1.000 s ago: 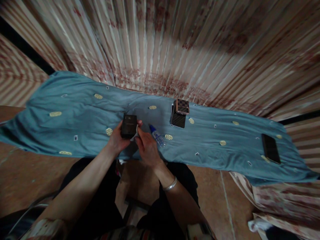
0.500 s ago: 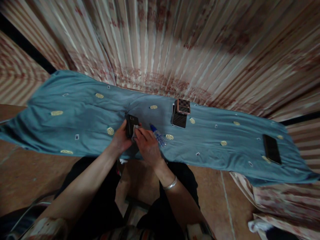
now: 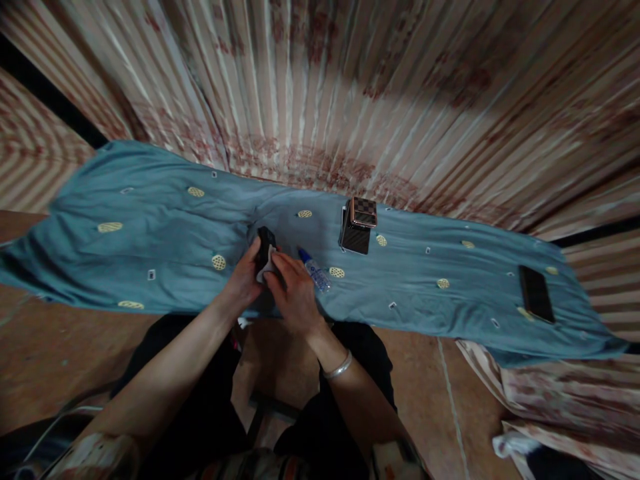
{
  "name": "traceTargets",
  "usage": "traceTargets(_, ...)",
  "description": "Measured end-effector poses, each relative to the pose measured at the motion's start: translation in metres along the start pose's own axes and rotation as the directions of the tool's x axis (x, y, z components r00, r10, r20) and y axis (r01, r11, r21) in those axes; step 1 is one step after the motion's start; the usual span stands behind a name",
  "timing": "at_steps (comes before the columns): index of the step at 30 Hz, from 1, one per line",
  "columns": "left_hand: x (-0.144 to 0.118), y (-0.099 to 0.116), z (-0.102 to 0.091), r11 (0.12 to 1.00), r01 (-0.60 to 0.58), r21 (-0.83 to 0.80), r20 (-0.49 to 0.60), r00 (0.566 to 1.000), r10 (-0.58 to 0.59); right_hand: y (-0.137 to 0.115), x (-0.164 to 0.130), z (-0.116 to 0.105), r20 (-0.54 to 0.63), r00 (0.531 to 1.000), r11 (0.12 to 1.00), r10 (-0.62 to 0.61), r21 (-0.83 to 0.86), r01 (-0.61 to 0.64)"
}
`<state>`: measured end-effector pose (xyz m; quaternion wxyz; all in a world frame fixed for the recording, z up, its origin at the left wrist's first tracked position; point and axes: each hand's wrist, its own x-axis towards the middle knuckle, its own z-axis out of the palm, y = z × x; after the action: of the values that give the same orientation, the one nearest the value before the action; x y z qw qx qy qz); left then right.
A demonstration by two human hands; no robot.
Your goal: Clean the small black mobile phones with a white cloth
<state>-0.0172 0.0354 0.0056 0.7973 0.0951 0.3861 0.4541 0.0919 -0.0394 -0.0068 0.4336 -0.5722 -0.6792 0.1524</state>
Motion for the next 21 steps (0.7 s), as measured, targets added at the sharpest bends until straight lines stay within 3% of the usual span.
traceTargets(3,0.000,-0.002,0.001,0.991,-0.136,0.021,-0.032,0.990,0.136,0.002,0.004,0.004,-0.026,0.997,0.995,0.073,0.070,-0.071)
traceTargets(6,-0.004,-0.003,0.003,0.979,-0.198,0.042,-0.031,0.979,0.200,0.005,0.012,0.007,-0.023,0.993,0.985,0.116,0.131,-0.112)
traceTargets(12,-0.011,-0.005,0.007,0.977,-0.206,0.053,-0.030,0.978,0.207,0.012,0.033,0.001,0.023,0.973,0.949,0.228,0.220,-0.228)
traceTargets(21,-0.011,-0.008,0.008,0.957,-0.265,0.117,-0.013,0.963,0.268,0.020,0.054,-0.002,0.081,0.960,0.889,0.267,0.364,-0.278)
